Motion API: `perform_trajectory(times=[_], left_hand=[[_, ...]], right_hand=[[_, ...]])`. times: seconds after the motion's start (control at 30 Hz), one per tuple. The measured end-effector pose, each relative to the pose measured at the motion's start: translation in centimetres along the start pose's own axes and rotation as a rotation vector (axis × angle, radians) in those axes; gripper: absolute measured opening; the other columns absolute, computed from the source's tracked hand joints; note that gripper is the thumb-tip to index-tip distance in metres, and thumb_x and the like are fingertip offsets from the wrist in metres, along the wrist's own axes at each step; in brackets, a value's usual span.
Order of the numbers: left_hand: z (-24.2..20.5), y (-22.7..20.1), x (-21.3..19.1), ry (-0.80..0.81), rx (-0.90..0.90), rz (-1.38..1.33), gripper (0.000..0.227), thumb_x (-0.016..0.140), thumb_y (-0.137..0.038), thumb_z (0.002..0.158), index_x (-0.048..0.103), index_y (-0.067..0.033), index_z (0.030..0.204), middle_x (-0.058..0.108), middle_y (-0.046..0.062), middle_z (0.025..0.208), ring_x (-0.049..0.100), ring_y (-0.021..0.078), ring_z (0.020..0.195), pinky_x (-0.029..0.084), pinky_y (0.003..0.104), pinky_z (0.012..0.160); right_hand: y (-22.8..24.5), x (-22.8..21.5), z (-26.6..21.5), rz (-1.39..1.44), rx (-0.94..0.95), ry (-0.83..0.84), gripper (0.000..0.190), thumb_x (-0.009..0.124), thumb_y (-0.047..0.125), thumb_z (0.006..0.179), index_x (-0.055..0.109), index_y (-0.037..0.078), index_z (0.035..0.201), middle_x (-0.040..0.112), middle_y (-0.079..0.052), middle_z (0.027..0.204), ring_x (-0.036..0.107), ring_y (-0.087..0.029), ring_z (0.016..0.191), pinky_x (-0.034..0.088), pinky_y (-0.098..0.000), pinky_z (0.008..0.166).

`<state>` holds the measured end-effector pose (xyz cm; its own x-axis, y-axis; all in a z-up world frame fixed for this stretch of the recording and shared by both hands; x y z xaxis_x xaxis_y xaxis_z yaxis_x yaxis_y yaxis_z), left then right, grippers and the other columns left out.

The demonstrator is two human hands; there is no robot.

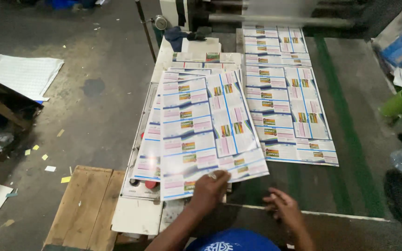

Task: The person stands at a table and repeatedly picks up sheets of paper, separates them, and places them into a pile. The person handles the papers by hand, moving them from one side of the table to another.

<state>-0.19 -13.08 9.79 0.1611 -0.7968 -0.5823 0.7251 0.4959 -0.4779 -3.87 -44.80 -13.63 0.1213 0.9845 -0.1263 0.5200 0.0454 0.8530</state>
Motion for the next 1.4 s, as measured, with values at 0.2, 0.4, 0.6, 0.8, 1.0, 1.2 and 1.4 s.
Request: perform_trajectory(times=[0.2, 0.4, 0.6, 0.8, 1.0, 1.2, 1.4], left_hand=[[-2.4, -2.3, 8.6, 0.412, -0.019, 0.067, 0.027, 0.073, -0.019, 0.087, 0.067, -0.0049, 0.109, 0.07, 0.015, 0.114, 0.067, 0.0345, 0.113, 0.051, 0.048, 0.096], [-3.5, 0.9, 5.6, 0.325, 0.044, 0.045, 0.037, 0.074, -0.024, 0.089, 0.064, -0.005, 0.12, 0.069, 0.015, 0.128, 0.063, 0.0362, 0.125, 0.046, 0.05, 0.105], [-4.5, 9.2, 0.2, 0.314, -0.177, 0.263, 0.065, 0.08, -0.032, 0.08, 0.06, -0.0028, 0.134, 0.061, 0.018, 0.139, 0.049, 0.04, 0.136, 0.037, 0.055, 0.109], [-4.7, 12.1, -1.2, 0.545, -0.246, 0.44, 0.09, 0.083, -0.034, 0.069, 0.048, 0.0025, 0.143, 0.048, 0.026, 0.153, 0.038, 0.0457, 0.143, 0.032, 0.061, 0.111], [-4.5, 13.8, -1.6, 0.694, -0.353, 0.385, 0.017, 0.06, -0.019, 0.102, 0.067, -0.0094, 0.113, 0.076, 0.015, 0.102, 0.073, 0.0333, 0.098, 0.056, 0.047, 0.081], [-0.1, 11.4, -6.8, 0.271, -0.298, 0.342, 0.011, 0.07, -0.021, 0.09, 0.077, -0.0152, 0.085, 0.073, 0.014, 0.072, 0.07, 0.0354, 0.067, 0.053, 0.049, 0.058], [1.3, 9.7, -8.1, 0.409, -0.394, 0.263, 0.017, 0.069, -0.026, 0.094, 0.078, -0.0117, 0.094, 0.071, 0.017, 0.074, 0.069, 0.0381, 0.067, 0.052, 0.05, 0.06]], right_hand=[[0.4, 6.9, 1.3, 0.139, -0.105, 0.2, 0.041, 0.07, 0.03, 0.091, 0.068, 0.003, 0.122, 0.075, -0.01, 0.096, 0.067, -0.02, 0.068, 0.052, -0.0315, 0.053], [1.8, -0.3, 0.6, 0.351, -0.072, -0.092, 0.03, 0.066, 0.019, 0.093, 0.063, 0.003, 0.118, 0.073, -0.011, 0.095, 0.068, -0.02, 0.074, 0.052, -0.0351, 0.054], [1.3, -10.4, -1.4, 0.441, -0.21, -0.287, 0.028, 0.063, 0.015, 0.1, 0.061, 0.002, 0.125, 0.07, -0.01, 0.1, 0.065, -0.019, 0.077, 0.048, -0.032, 0.055], [-4.0, -18.3, -2.7, 0.346, -0.149, -0.42, 0.039, 0.06, 0.014, 0.101, 0.055, 0.004, 0.138, 0.068, -0.01, 0.108, 0.065, -0.019, 0.079, 0.048, -0.0343, 0.053], [-17.8, -32.0, 2.9, 0.155, -0.158, -0.332, 0.058, 0.058, 0.004, 0.092, 0.046, 0.006, 0.149, 0.068, -0.017, 0.108, 0.065, -0.03, 0.074, 0.053, -0.0432, 0.05], [-12.4, -25.3, -8.1, 0.284, -0.146, -0.543, 0.039, 0.058, 0.01, 0.107, 0.053, -0.001, 0.144, 0.066, -0.014, 0.119, 0.064, -0.022, 0.09, 0.052, -0.0354, 0.062], [-7.7, -20.3, -11.2, 0.305, -0.067, -0.586, 0.033, 0.064, 0.011, 0.104, 0.057, 0.003, 0.135, 0.067, -0.01, 0.111, 0.064, -0.02, 0.085, 0.051, -0.0321, 0.061]])
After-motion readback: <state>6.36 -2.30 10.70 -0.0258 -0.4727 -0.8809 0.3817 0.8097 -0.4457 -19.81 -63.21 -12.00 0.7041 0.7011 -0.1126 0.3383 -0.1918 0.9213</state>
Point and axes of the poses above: each hand's wrist, its own z-axis towards the middle knuckle, its own x-axis out of the palm, y = z × x, the point moved 9 cm from there along z, towards the middle knuckle
